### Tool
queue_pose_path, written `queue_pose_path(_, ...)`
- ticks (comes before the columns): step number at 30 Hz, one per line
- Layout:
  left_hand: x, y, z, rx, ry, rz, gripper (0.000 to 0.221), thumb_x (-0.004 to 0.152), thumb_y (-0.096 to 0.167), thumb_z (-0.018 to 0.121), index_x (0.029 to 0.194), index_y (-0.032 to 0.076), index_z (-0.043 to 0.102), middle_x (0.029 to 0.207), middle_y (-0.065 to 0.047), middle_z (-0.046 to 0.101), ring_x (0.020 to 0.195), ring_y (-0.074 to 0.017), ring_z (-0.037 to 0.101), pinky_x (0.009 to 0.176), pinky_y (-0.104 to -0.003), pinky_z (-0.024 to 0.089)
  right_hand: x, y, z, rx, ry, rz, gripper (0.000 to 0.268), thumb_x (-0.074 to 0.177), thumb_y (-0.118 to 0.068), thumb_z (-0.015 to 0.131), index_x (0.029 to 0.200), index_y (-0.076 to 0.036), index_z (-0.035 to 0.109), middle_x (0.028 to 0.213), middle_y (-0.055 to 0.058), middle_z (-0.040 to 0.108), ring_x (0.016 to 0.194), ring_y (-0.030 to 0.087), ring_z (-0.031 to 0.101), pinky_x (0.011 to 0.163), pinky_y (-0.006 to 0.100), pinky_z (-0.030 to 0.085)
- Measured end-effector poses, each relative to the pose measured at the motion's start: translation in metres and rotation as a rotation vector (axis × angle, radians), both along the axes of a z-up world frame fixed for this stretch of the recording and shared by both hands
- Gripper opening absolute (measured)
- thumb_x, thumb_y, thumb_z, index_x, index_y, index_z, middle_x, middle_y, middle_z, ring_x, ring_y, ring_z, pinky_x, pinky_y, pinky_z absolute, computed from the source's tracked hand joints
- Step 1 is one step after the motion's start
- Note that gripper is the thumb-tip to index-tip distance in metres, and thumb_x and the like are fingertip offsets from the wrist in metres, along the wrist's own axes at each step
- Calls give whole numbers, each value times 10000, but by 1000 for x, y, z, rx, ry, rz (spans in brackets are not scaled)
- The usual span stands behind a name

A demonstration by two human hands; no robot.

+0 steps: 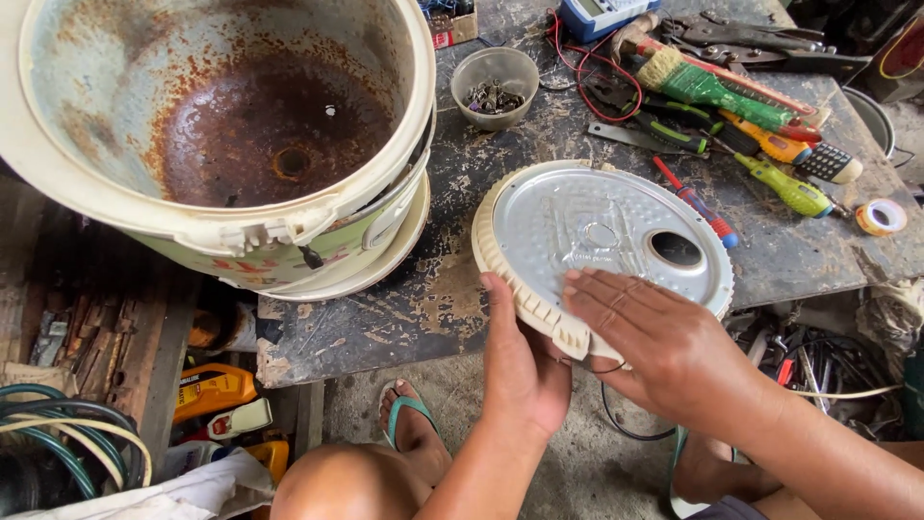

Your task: Reassembling the lid of a rice cooker by fitting a rubber gasket onto the inner metal plate and inspecting the assembly.

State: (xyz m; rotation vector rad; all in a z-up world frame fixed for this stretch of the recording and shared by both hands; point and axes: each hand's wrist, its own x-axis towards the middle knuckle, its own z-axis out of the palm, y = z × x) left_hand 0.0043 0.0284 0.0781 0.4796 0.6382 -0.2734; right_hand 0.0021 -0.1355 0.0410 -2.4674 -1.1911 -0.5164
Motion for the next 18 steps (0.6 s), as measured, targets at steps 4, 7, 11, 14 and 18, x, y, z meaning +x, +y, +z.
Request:
queue_pose_path(4, -10, -17, -45, -29, -241, 40, 500, 865, 207, 689, 1342, 60, 653, 1251, -145, 732, 1075, -243, 674, 888, -360, 548, 6, 0, 7, 95, 6, -49, 544, 865, -175, 724, 1372, -26, 594, 1423, 171, 631, 1304, 333, 636, 1102, 442, 513)
queue_pose_path(7, -10, -22, -43, 11, -225, 50, 522, 823, 212, 714, 1313, 40, 665, 1274, -159, 734, 1173, -268, 665, 990, -381, 511, 8, -5, 16, 101, 22, -41, 585, 849, -166, 722, 1398, -26, 578, 1414, 161, 640, 1308, 337, 633, 1103, 449, 509)
queue_pose_path(11, 1, -17, -41, 22, -252, 59, 439, 836, 263, 753, 1210, 49, 665, 1077, -127, 735, 967, -258, 669, 822, -363, 533, 14, -21, 29, 113, -30, -20, 543, 848, -258, 779, 1310, -18, 625, 1341, 164, 685, 1227, 329, 683, 1066, 480, 538)
queue_pose_path(14, 5, -13, -34, 57, -115, 103, 362, 841, 298, 758, 1085, 80, 603, 1016, -117, 708, 883, -235, 649, 722, -323, 520, 18, -31, 26, 156, -18, -25, 465, 832, -147, 754, 1266, -21, 645, 1322, 171, 694, 1230, 350, 684, 1065, 480, 534)
queue_pose_path(18, 0, -23, -35, 81, -158, 99, 435, 809, 298, 773, 1199, 136, 667, 1035, -50, 730, 906, -184, 664, 686, -290, 526, 19, -35, 20, 201, 37, -18, 575, 706, 42, 605, 1270, -50, 662, 1348, 168, 681, 1259, 355, 669, 1096, 478, 513)
